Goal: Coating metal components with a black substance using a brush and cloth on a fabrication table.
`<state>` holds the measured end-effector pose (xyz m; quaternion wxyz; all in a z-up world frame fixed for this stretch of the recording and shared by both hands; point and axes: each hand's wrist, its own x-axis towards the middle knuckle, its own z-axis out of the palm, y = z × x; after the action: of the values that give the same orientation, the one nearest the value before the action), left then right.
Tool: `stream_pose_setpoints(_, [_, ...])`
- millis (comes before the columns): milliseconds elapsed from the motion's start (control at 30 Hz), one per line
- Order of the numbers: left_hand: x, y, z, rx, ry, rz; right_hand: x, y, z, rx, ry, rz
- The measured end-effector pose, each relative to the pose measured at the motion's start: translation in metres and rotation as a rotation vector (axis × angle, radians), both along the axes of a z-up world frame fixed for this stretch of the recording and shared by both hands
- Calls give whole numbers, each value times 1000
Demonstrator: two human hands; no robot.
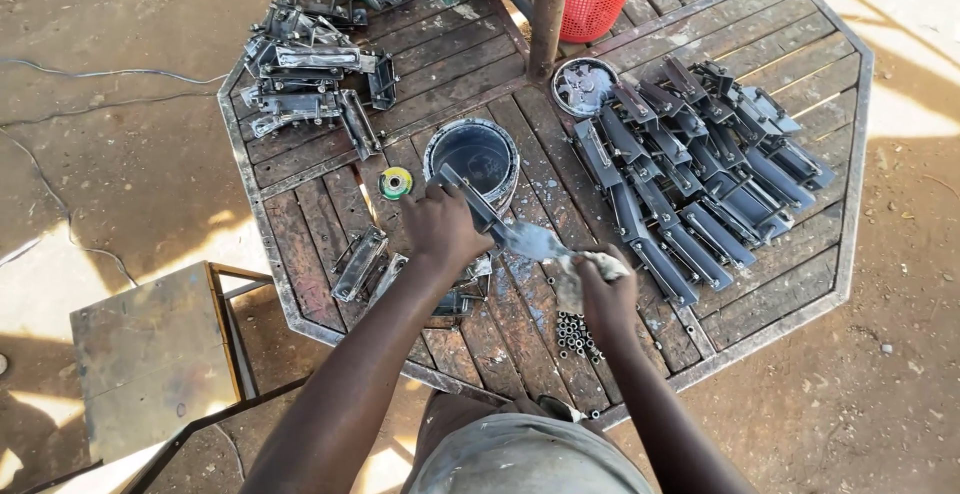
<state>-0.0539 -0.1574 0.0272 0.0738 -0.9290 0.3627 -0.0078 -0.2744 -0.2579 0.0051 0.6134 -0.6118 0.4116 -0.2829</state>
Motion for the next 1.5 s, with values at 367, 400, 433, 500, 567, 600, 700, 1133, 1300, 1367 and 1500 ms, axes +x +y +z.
stream_pose_setpoints(367, [7,47,0,-230,-120,-235,-7,-32,-13,867,-382,-348])
stream_pose_setpoints(400, [7,48,-4,-241,-129,-251,-3,-30,-12,900,-398,-336])
stream_pose_setpoints(433, [4,49,1,-241,-128,-252,0,-29,-10,900,-397,-338])
stream_pose_setpoints(500, [-2,52,10,-292,-125,-246,5,-26,-7,889,-366,-319])
stream_pose_setpoints(567, [6,58,4,-272,-120,-232,-7,-31,-28,836,-329,-340])
stream_pose_setpoints(600, [10,62,1,-253,-117,-219,-11,-34,-38,781,-294,-362])
stream_pose_setpoints(700, [15,75,-2,-268,-145,-164,-28,-44,-55,654,-205,-320])
stream_pose_setpoints(1133, [-12,200,-92,-388,1077,796,57,-11,-67,-263,666,663])
stream_pose_setpoints(1300, [-63,224,-85,-601,1633,1189,90,10,-130,-641,855,1051])
stream_pose_setpoints(1367, [-73,222,-57,-665,1748,1233,86,16,-148,-735,840,1072])
stream_pose_setpoints(1500, [-78,222,-52,-872,2032,1233,89,18,-154,-1118,785,1000])
